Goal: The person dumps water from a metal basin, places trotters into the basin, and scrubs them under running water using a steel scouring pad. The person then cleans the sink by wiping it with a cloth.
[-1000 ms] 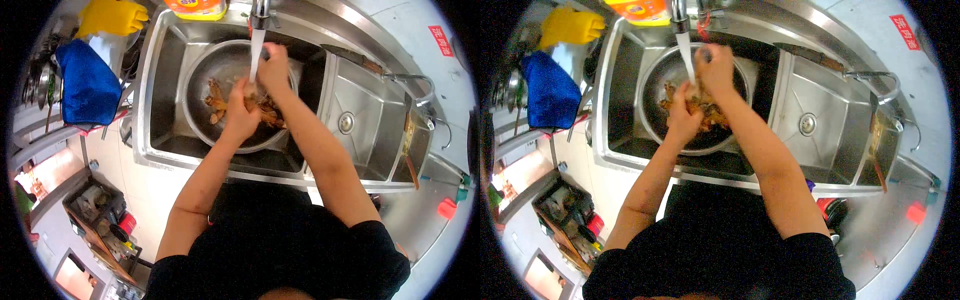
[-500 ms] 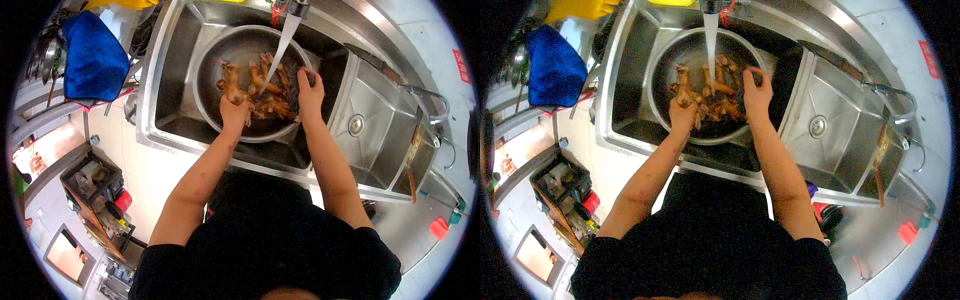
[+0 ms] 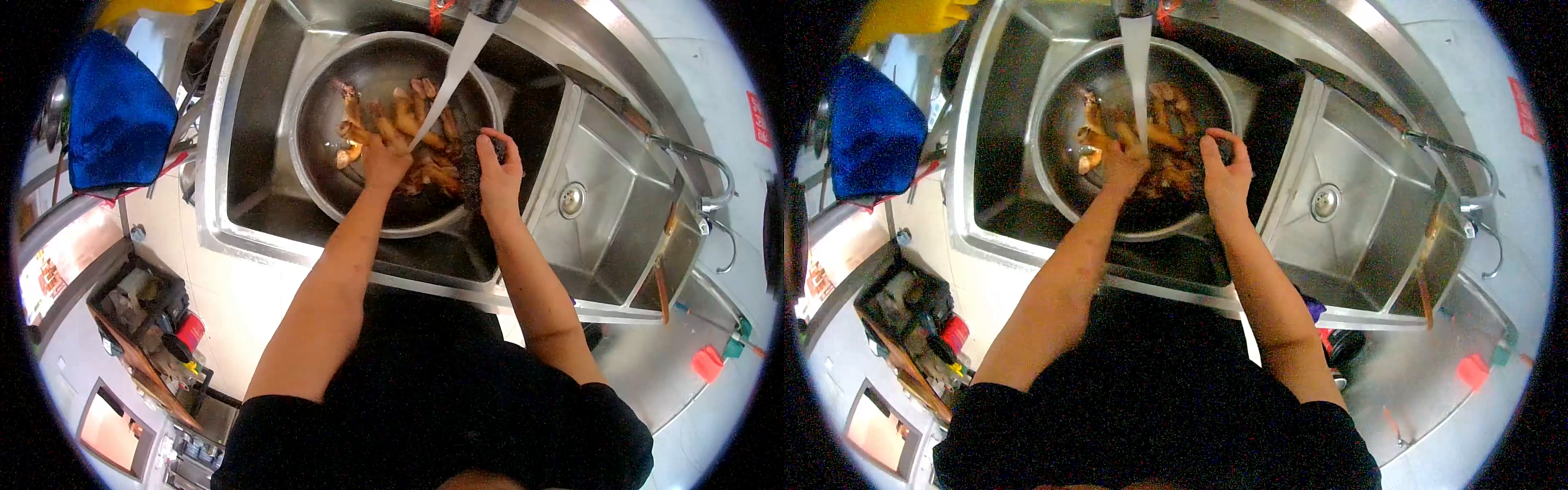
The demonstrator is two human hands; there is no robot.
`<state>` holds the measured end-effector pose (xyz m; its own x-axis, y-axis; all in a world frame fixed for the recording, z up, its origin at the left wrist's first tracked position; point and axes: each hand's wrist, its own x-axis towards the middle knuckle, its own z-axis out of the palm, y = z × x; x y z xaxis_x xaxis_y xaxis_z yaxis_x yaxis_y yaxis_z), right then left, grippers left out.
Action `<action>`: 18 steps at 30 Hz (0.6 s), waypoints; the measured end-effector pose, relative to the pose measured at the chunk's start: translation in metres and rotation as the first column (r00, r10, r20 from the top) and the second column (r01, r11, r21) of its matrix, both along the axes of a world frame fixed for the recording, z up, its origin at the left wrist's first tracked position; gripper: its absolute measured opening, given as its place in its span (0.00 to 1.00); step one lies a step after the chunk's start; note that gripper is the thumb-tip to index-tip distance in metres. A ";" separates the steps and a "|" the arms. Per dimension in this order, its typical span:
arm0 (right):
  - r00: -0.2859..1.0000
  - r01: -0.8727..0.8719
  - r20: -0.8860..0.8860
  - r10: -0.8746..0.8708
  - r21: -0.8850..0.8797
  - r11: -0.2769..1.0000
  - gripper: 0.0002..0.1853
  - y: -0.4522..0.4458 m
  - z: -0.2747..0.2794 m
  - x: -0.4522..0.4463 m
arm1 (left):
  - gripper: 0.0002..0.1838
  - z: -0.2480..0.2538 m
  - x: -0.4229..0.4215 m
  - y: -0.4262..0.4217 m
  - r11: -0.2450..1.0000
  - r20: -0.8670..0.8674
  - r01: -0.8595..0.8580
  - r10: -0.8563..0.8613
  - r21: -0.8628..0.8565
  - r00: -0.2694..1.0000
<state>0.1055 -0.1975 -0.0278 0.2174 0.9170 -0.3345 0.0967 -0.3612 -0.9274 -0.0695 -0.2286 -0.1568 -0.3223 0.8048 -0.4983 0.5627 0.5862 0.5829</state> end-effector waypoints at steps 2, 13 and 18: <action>1.000 0.002 0.014 -0.002 -0.004 1.000 0.11 0.003 0.009 -0.003 | 0.41 0.007 -0.012 0.000 1.000 0.071 0.007 -0.007 0.004 0.997; 1.000 -0.023 0.010 0.023 0.045 0.999 0.13 0.012 0.025 0.002 | 0.38 0.088 -0.132 0.049 0.857 -0.060 0.466 -0.489 -0.221 0.870; 0.999 0.005 0.036 -0.006 0.036 0.999 0.14 0.012 0.014 0.009 | 0.30 0.103 -0.090 0.050 0.829 -0.684 0.546 -0.327 0.124 0.652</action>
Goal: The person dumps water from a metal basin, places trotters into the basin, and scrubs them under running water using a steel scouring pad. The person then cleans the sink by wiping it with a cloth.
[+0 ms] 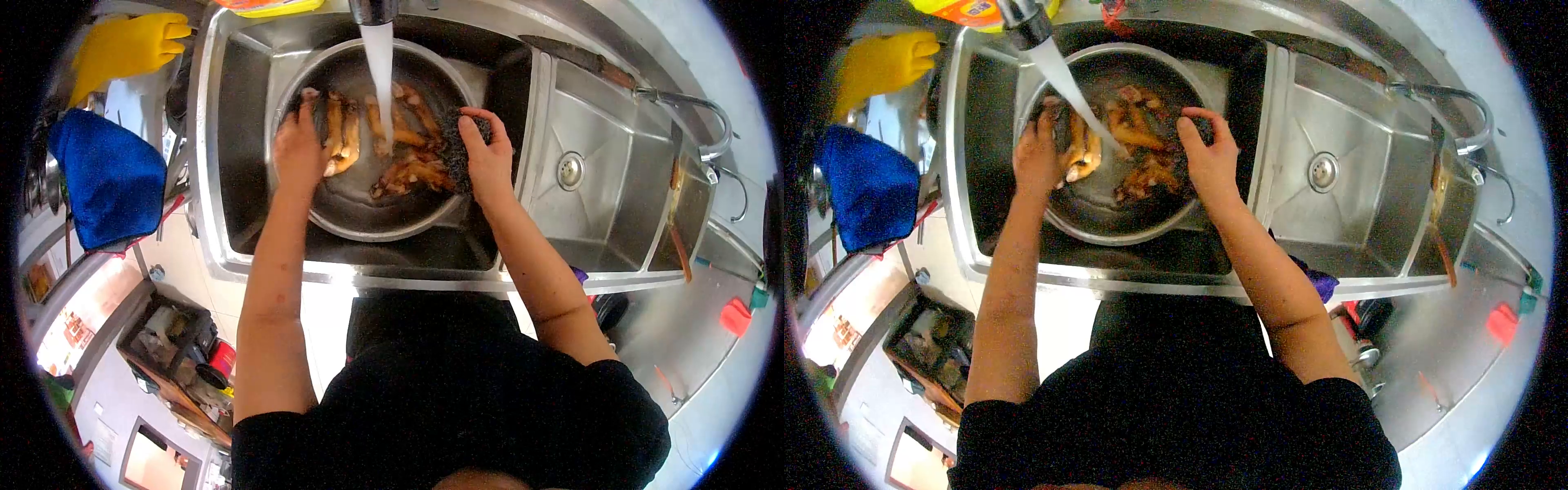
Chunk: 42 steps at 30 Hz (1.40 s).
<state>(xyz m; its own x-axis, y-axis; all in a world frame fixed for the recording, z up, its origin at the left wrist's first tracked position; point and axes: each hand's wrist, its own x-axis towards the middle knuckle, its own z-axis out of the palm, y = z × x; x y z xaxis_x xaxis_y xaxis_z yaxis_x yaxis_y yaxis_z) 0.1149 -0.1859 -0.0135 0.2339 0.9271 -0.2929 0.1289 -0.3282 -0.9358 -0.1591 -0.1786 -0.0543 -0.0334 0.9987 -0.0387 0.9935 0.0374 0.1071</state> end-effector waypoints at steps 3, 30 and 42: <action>0.993 0.036 -0.111 -0.043 -0.058 0.998 0.14 0.000 0.007 -0.002 | 0.33 -0.021 0.048 0.010 0.940 0.053 0.285 -0.280 -0.188 0.958; 0.816 -0.485 0.465 0.343 0.228 0.845 0.10 0.021 0.032 -0.068 | 0.26 0.034 0.121 -0.031 0.793 0.891 -0.408 0.429 -0.451 -0.150; 0.771 -0.420 0.614 0.168 0.294 0.859 0.12 0.056 0.021 -0.073 | 0.32 0.081 0.104 -0.034 0.803 0.846 -0.368 0.528 -0.468 0.077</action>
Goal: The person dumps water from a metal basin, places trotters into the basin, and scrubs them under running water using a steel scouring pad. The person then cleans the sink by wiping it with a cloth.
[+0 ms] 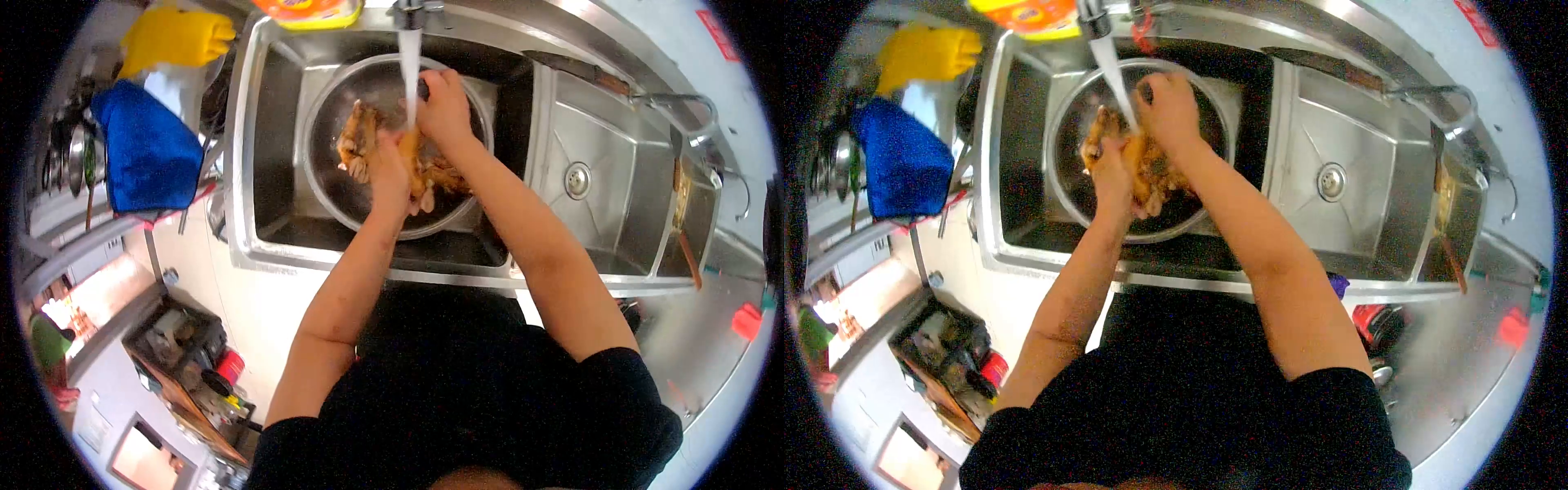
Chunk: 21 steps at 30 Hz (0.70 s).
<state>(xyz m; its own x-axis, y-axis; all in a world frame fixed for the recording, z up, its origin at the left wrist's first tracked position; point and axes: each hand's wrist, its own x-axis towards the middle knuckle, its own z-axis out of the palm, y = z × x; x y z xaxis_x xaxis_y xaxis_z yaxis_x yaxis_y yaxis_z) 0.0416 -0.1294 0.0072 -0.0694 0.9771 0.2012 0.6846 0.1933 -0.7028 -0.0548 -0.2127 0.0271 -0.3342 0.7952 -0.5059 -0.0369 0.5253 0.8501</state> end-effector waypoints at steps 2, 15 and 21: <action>0.997 -0.067 -0.036 0.064 -0.099 0.993 0.12 -0.011 0.001 -0.008 | 0.31 0.002 -0.005 0.007 0.999 0.078 -0.035 0.033 0.017 0.996; 0.929 -0.143 -0.352 0.114 -0.057 0.988 0.09 -0.068 0.034 -0.024 | 0.31 0.010 -0.008 0.011 0.980 0.423 -0.199 0.187 -0.015 0.887; 0.918 0.047 -0.376 -0.123 -0.205 0.978 0.14 0.011 -0.005 0.014 | 0.15 -0.002 -0.013 0.003 0.967 0.710 -0.236 0.230 -0.092 0.665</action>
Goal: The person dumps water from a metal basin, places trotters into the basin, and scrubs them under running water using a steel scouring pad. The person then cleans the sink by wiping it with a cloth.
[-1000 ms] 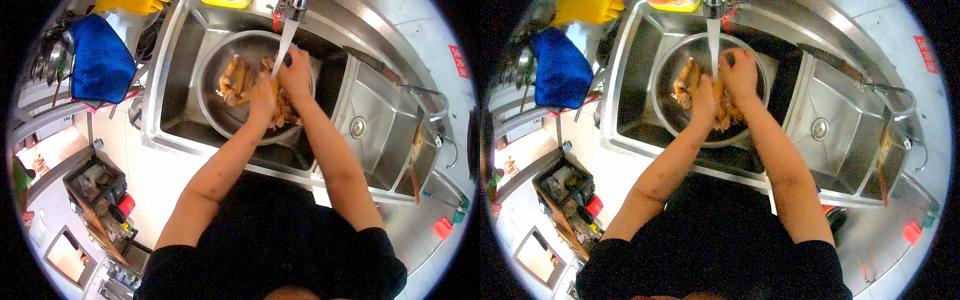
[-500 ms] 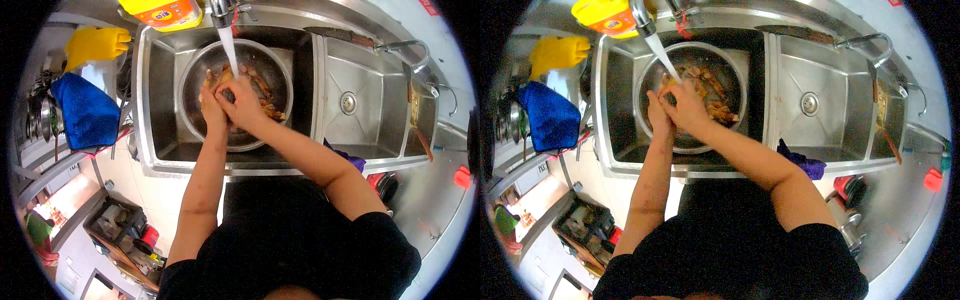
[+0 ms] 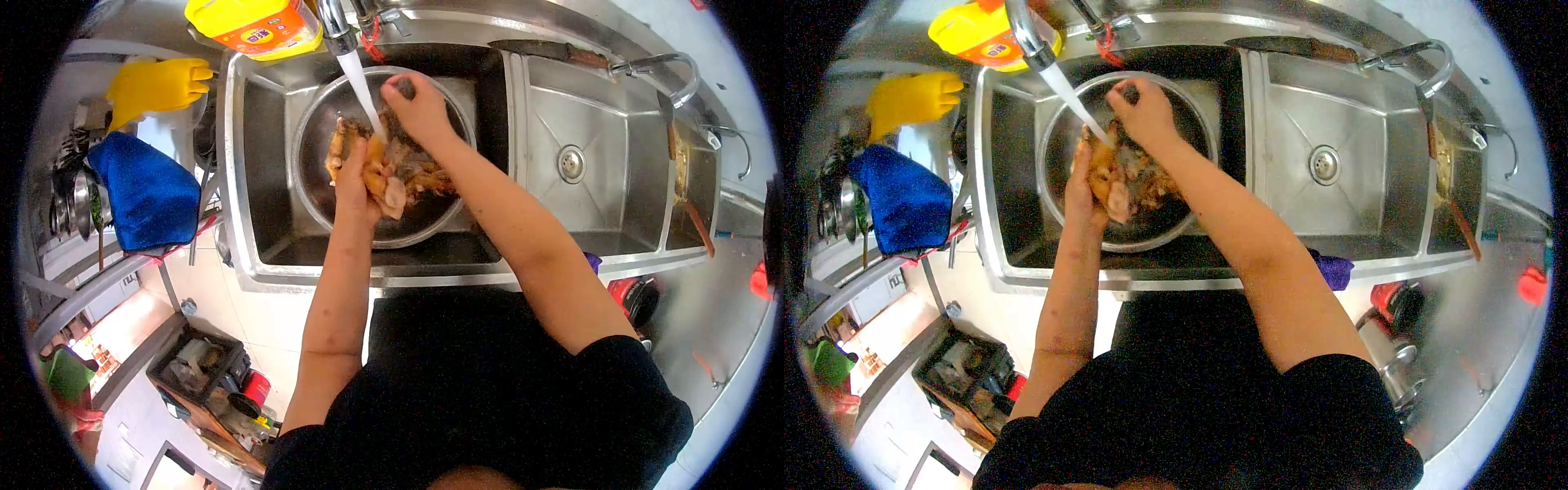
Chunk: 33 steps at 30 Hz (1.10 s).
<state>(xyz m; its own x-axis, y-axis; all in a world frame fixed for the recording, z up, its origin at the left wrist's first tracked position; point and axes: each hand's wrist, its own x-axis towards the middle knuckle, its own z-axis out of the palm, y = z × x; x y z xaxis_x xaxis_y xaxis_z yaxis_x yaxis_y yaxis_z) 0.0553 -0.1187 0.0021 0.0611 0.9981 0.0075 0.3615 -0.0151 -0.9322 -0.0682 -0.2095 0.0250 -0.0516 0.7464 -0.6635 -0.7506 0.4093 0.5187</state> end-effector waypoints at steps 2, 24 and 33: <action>0.967 0.046 -0.248 -0.065 -0.083 0.995 0.17 0.001 0.005 0.007 | 0.15 -0.002 -0.009 -0.002 1.000 0.044 0.017 -0.018 0.016 0.999; 0.934 -0.264 0.263 0.242 0.051 0.963 0.09 -0.072 -0.005 -0.025 | 0.14 -0.034 -0.021 -0.012 0.978 -0.025 0.136 -0.142 -0.160 0.990; 0.964 0.141 0.234 -0.128 -0.038 0.989 0.12 -0.036 -0.011 0.061 | 0.19 -0.067 -0.090 -0.009 0.855 -0.940 0.416 -0.210 -0.311 -0.271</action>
